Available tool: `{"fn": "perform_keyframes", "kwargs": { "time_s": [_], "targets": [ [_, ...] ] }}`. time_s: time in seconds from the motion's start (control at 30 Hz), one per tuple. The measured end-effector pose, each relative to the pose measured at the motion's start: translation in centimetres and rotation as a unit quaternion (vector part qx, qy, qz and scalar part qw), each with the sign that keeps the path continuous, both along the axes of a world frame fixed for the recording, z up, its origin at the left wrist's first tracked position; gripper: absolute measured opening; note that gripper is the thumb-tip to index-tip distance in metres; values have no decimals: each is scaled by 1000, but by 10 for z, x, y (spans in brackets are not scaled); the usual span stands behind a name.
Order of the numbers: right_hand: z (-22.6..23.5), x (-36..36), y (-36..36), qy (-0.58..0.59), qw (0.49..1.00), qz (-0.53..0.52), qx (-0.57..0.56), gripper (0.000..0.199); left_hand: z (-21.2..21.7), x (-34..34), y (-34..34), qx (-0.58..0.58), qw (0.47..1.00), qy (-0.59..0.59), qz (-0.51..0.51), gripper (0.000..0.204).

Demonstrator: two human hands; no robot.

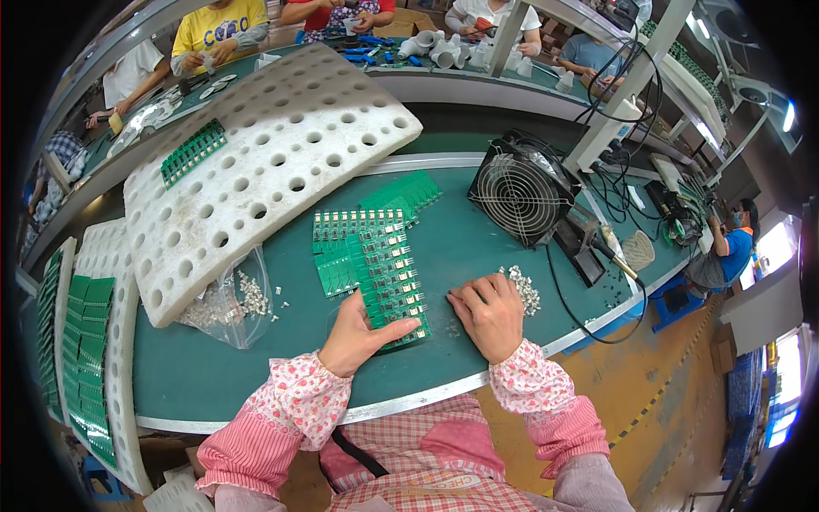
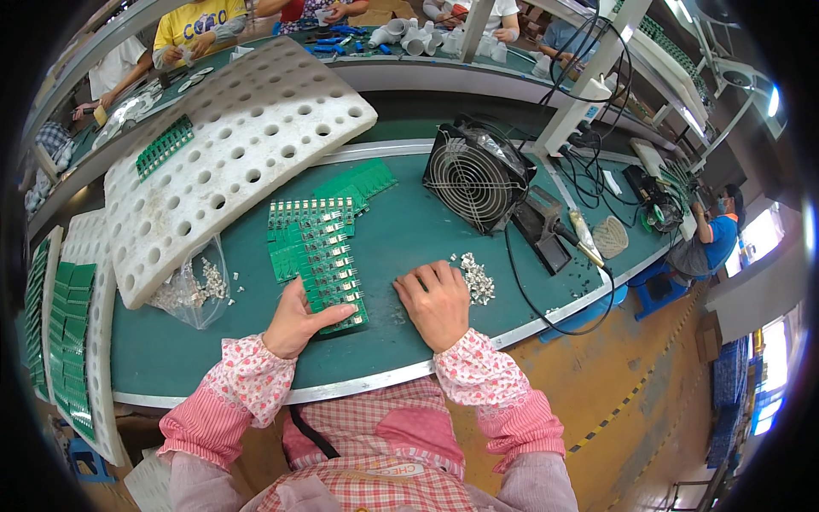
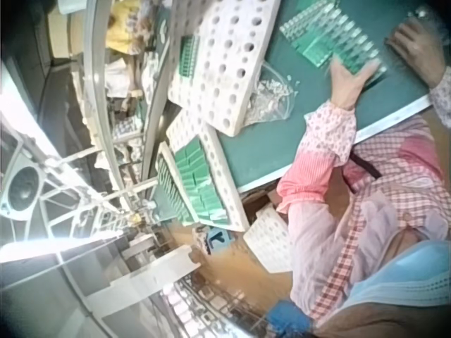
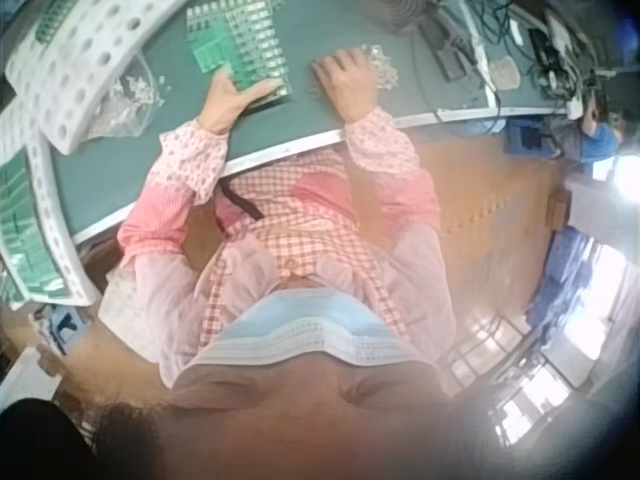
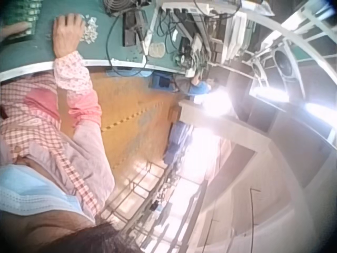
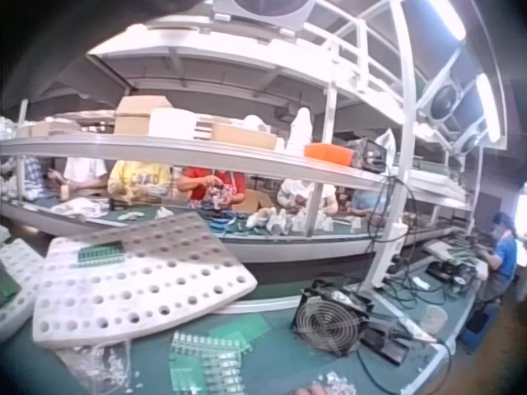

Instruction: The person inserts small components into circuit boards by hand, solders them using a soldering iron and solder wire, and inserts additional components into another circuit board by hand.

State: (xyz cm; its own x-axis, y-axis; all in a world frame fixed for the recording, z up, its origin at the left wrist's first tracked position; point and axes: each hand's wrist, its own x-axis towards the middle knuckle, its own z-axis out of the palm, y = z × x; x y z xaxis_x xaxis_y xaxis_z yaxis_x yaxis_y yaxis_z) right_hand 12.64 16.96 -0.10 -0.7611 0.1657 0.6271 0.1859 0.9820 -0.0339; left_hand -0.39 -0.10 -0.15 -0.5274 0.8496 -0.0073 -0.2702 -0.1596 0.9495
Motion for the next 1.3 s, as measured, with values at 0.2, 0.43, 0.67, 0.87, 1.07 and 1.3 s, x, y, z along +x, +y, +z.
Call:
{"fn": "perform_keyframes", "kwargs": {
  "time_s": [0.2, 0.43, 0.67, 0.87, 1.07, 1.3],
  "targets": [
    [5, 6, -12, 84, 973, 14, -216, 11, 1, 1, -1, 4, 999, -41, 5, 43],
    [9, 7, -35, 79, 758, 59, -645, 13, 3, 2, 0, -2, 999, -42, 26, 40],
    [5, 0, -47, 71, 676, 97, -727, 18, 0, 2, 1, 9, 999, -33, 39, 37],
    [0, -3, -52, 42, 652, 85, -752, 19, -1, 2, 1, 7, 999, -23, 41, 37],
    [-4, -4, -53, 40, 660, 97, -744, 20, 2, 4, 0, 4, 999, -29, 46, 38],
    [-4, -3, -50, 43, 680, 110, -723, 18, 3, 4, 0, -11, 999, -13, 33, 39]
  ]
}}
